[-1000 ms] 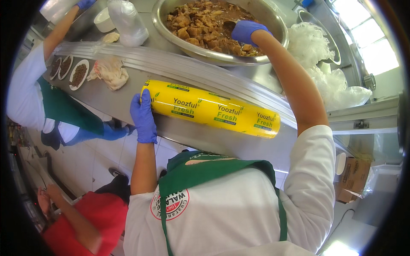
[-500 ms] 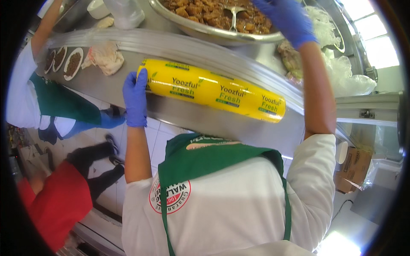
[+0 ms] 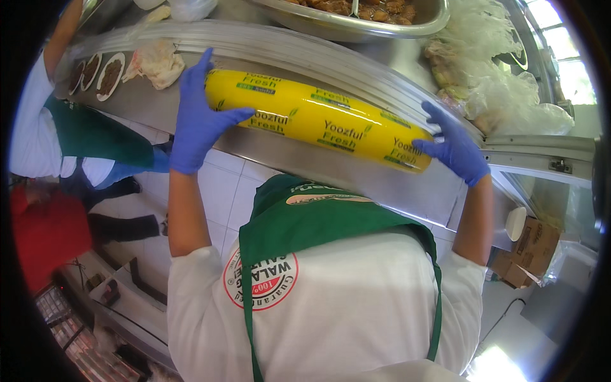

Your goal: The person scoops a white granular substance from a green bin into a plastic bag using a yellow scoop, then places the bag on a shelf. The person then covers a large metal bowl containing cooked food with plastic wrap, smoothing it over the surface.

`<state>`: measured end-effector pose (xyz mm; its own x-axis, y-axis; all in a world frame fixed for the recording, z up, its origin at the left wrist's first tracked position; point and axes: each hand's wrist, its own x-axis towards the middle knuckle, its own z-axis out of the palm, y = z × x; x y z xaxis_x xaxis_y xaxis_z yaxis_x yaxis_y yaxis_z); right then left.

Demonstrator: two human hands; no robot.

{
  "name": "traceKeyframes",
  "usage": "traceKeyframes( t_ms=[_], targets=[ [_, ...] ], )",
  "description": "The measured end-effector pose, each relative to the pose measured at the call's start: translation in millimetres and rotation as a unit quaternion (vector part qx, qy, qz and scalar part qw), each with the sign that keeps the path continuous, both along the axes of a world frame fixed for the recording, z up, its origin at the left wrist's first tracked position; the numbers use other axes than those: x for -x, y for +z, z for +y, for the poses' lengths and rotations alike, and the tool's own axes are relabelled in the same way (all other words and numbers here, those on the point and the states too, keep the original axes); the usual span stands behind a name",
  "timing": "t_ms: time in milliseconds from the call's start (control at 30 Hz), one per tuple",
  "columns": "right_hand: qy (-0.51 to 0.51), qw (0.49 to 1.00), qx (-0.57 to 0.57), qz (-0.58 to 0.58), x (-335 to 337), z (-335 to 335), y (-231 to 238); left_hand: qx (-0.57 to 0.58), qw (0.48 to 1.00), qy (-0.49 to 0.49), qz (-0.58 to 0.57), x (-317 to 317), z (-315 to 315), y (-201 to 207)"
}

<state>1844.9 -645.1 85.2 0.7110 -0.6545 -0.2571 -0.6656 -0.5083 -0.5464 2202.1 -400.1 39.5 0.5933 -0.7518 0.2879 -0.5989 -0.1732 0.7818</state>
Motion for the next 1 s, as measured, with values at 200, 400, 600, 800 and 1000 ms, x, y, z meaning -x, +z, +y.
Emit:
traceKeyframes(
  t_ms=[200, 400, 600, 800, 1000],
  targets=[
    [-0.164, 0.930, -0.248, -0.214, 6.5, 37.2, -13.5, 0.177, 0.896, 0.155, 0.377, -15.9, 25.9, -43.3],
    [-0.140, 0.910, -0.121, -0.372, -4.7, 40.9, -24.3, 0.386, 0.838, 0.133, 0.361, 2.4, 4.9, -58.4],
    [-0.093, 0.940, -0.075, -0.319, 4.9, 30.6, -51.8, 0.203, 0.950, 0.124, 0.201, -11.7, 8.5, -68.1],
    [-0.090, 0.962, 0.051, -0.254, 11.9, 25.8, -36.1, 0.062, 0.966, 0.160, -0.195, 0.2, 4.9, -30.2],
    [-0.175, 0.937, -0.053, -0.299, 20.9, 19.0, -45.8, -0.012, 0.972, 0.007, -0.237, 17.7, -8.2, -17.5]
  ],
)
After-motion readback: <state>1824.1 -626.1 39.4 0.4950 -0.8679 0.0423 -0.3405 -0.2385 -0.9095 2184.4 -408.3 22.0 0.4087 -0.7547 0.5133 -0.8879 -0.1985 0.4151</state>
